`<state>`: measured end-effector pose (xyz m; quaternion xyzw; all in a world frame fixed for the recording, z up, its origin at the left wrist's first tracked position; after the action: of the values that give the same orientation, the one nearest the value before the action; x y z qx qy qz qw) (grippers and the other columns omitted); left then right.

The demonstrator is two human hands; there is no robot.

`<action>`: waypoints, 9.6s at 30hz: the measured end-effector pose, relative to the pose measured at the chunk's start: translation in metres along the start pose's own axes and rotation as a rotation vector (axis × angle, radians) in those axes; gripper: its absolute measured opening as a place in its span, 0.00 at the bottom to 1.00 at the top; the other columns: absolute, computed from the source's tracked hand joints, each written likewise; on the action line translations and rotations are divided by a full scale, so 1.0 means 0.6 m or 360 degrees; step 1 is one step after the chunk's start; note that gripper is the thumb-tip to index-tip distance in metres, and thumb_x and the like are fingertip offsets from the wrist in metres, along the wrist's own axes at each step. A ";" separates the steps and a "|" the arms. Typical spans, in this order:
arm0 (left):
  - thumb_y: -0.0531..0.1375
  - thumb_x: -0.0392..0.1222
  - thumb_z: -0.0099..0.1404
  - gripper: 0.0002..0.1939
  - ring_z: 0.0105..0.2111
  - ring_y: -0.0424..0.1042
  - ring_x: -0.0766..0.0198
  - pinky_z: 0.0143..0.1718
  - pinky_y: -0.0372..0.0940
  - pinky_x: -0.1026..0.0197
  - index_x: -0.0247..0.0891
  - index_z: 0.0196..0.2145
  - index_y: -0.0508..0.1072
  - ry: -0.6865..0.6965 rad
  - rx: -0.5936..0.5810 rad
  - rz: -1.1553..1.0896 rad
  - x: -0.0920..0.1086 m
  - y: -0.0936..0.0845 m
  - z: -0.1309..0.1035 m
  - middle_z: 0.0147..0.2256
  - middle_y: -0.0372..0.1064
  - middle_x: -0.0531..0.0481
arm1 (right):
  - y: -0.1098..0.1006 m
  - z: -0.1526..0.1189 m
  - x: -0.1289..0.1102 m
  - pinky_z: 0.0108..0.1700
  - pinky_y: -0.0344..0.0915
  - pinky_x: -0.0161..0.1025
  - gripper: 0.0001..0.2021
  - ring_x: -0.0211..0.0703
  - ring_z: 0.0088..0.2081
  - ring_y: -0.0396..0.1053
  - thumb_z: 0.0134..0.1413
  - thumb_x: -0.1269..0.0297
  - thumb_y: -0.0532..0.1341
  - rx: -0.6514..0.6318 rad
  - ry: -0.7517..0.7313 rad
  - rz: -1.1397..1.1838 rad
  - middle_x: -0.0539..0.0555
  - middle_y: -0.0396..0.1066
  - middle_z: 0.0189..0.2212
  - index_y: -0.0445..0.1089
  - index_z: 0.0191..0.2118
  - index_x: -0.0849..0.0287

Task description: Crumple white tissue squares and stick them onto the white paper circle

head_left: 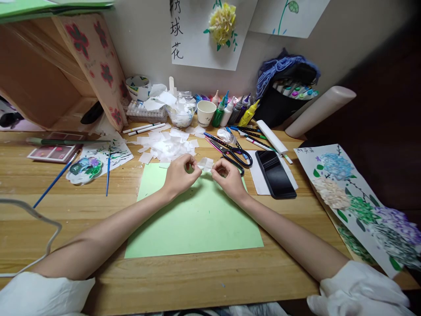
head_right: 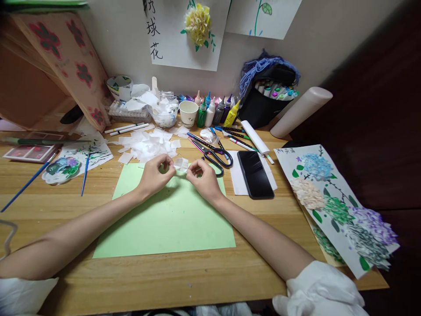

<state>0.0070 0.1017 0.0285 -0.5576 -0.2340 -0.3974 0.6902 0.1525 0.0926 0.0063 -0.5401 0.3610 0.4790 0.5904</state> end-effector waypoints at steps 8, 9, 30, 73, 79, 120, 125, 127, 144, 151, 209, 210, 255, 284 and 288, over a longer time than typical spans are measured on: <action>0.53 0.38 0.58 0.04 0.28 0.60 0.67 0.30 0.56 0.63 0.37 0.27 0.62 0.0156 -0.0069 0.0095 0.018 0.002 -0.006 0.26 0.62 0.53 | -0.005 0.000 -0.004 0.30 0.58 0.34 0.04 0.35 0.26 0.58 0.47 0.69 0.56 0.0020 -0.0038 -0.0025 0.47 0.59 0.24 0.58 0.25 0.58; 0.53 0.41 0.59 0.05 0.29 0.61 0.66 0.31 0.57 0.62 0.37 0.28 0.63 0.0233 -0.0109 0.0143 0.027 0.006 -0.008 0.28 0.63 0.52 | -0.001 -0.001 -0.007 0.30 0.58 0.34 0.04 0.36 0.26 0.58 0.47 0.68 0.57 -0.0009 -0.0061 -0.0040 0.47 0.59 0.24 0.59 0.26 0.58; 0.48 0.38 0.63 0.08 0.29 0.60 0.65 0.31 0.55 0.62 0.38 0.26 0.59 -0.0035 0.0140 0.0132 -0.011 -0.015 0.001 0.27 0.61 0.52 | -0.001 -0.001 -0.004 0.32 0.58 0.35 0.03 0.37 0.28 0.59 0.45 0.70 0.54 -0.0022 -0.0056 -0.0005 0.47 0.59 0.25 0.58 0.26 0.57; 0.54 0.42 0.63 0.08 0.33 0.66 0.64 0.37 0.56 0.60 0.38 0.30 0.70 0.0459 -0.0123 0.0230 0.040 0.013 -0.010 0.29 0.69 0.51 | 0.003 0.001 0.005 0.29 0.61 0.34 0.10 0.34 0.26 0.62 0.52 0.58 0.58 -0.0046 0.0077 0.0154 0.49 0.64 0.25 0.65 0.28 0.59; 0.54 0.45 0.62 0.09 0.36 0.66 0.62 0.38 0.56 0.58 0.39 0.35 0.71 0.0522 -0.0184 0.0288 0.046 0.019 -0.013 0.33 0.69 0.49 | 0.004 0.002 0.006 0.29 0.61 0.34 0.10 0.35 0.26 0.62 0.52 0.57 0.57 -0.0061 0.0082 0.0197 0.49 0.65 0.26 0.65 0.29 0.59; 0.57 0.44 0.61 0.08 0.30 0.65 0.64 0.33 0.53 0.59 0.39 0.30 0.73 0.0842 0.0236 0.0582 0.066 0.000 -0.033 0.28 0.71 0.51 | 0.005 0.003 -0.005 0.32 0.58 0.35 0.14 0.37 0.27 0.61 0.50 0.58 0.60 -0.0090 0.0096 0.0137 0.50 0.64 0.21 0.70 0.20 0.60; 0.57 0.43 0.60 0.08 0.28 0.65 0.66 0.31 0.53 0.60 0.39 0.28 0.74 0.0849 0.0265 0.0585 0.065 -0.002 -0.033 0.26 0.71 0.52 | 0.007 0.002 -0.006 0.35 0.59 0.36 0.13 0.38 0.30 0.63 0.51 0.61 0.59 -0.0102 0.0030 0.0146 0.50 0.65 0.23 0.71 0.21 0.60; 0.57 0.42 0.60 0.08 0.27 0.65 0.66 0.30 0.53 0.61 0.39 0.28 0.74 0.0842 0.0265 0.0577 0.064 -0.002 -0.032 0.25 0.71 0.52 | 0.007 0.001 -0.005 0.35 0.60 0.36 0.11 0.38 0.31 0.64 0.51 0.61 0.60 -0.0099 0.0036 0.0145 0.51 0.66 0.24 0.72 0.22 0.59; 0.58 0.44 0.59 0.09 0.28 0.64 0.66 0.30 0.54 0.61 0.39 0.27 0.74 0.0766 0.0219 0.0539 0.058 0.001 -0.028 0.25 0.69 0.52 | 0.008 0.000 -0.002 0.35 0.61 0.37 0.09 0.39 0.32 0.65 0.51 0.62 0.60 -0.0086 0.0029 0.0112 0.53 0.69 0.29 0.75 0.29 0.60; 0.57 0.44 0.59 0.09 0.27 0.64 0.66 0.29 0.54 0.60 0.40 0.26 0.74 0.0791 0.0231 0.0584 0.058 0.002 -0.029 0.24 0.69 0.52 | 0.009 -0.001 -0.005 0.35 0.61 0.38 0.10 0.40 0.33 0.66 0.51 0.60 0.59 -0.0103 0.0020 0.0103 0.53 0.69 0.29 0.75 0.30 0.59; 0.58 0.42 0.60 0.06 0.29 0.65 0.64 0.30 0.53 0.60 0.40 0.33 0.74 0.0931 0.0274 0.0624 0.074 -0.002 -0.041 0.28 0.71 0.51 | 0.006 -0.003 -0.006 0.29 0.59 0.35 0.08 0.36 0.28 0.63 0.49 0.61 0.61 -0.0030 -0.0031 0.0033 0.51 0.67 0.27 0.73 0.28 0.60; 0.57 0.42 0.60 0.06 0.29 0.65 0.65 0.30 0.53 0.60 0.40 0.32 0.74 0.0922 0.0268 0.0629 0.073 -0.001 -0.040 0.28 0.71 0.51 | 0.006 -0.003 -0.007 0.29 0.59 0.35 0.08 0.36 0.28 0.63 0.49 0.61 0.61 -0.0031 -0.0032 0.0032 0.51 0.67 0.27 0.73 0.28 0.60; 0.56 0.39 0.60 0.03 0.30 0.63 0.65 0.33 0.58 0.61 0.38 0.30 0.66 0.0581 0.0192 0.0253 0.049 -0.012 -0.015 0.29 0.66 0.51 | 0.010 -0.005 -0.005 0.30 0.56 0.34 0.11 0.36 0.27 0.59 0.52 0.57 0.57 -0.0044 -0.0003 -0.0081 0.49 0.62 0.25 0.66 0.28 0.59; 0.51 0.45 0.65 0.11 0.32 0.65 0.65 0.36 0.61 0.63 0.38 0.29 0.66 0.0114 0.0039 -0.0255 -0.003 -0.011 0.010 0.30 0.66 0.51 | 0.008 -0.006 -0.006 0.29 0.56 0.34 0.10 0.35 0.26 0.59 0.54 0.61 0.55 -0.0052 -0.0001 -0.0069 0.48 0.61 0.24 0.64 0.25 0.59; 0.52 0.45 0.64 0.11 0.39 0.67 0.64 0.44 0.61 0.61 0.38 0.31 0.69 0.0211 -0.0350 -0.0457 0.016 0.022 0.003 0.36 0.69 0.49 | 0.010 -0.005 -0.003 0.29 0.57 0.33 0.10 0.36 0.28 0.61 0.55 0.60 0.55 -0.0072 -0.0030 -0.0053 0.49 0.63 0.25 0.66 0.27 0.59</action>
<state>0.0233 0.1016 0.0289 -0.5630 -0.2203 -0.5509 0.5754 0.1463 0.0890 0.0058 -0.5548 0.3355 0.4821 0.5893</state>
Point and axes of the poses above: each hand's wrist, its own z-axis towards the middle knuckle, its own y-axis out of the palm, x = y × z, the point moved 9 cm from there along z, towards the middle knuckle
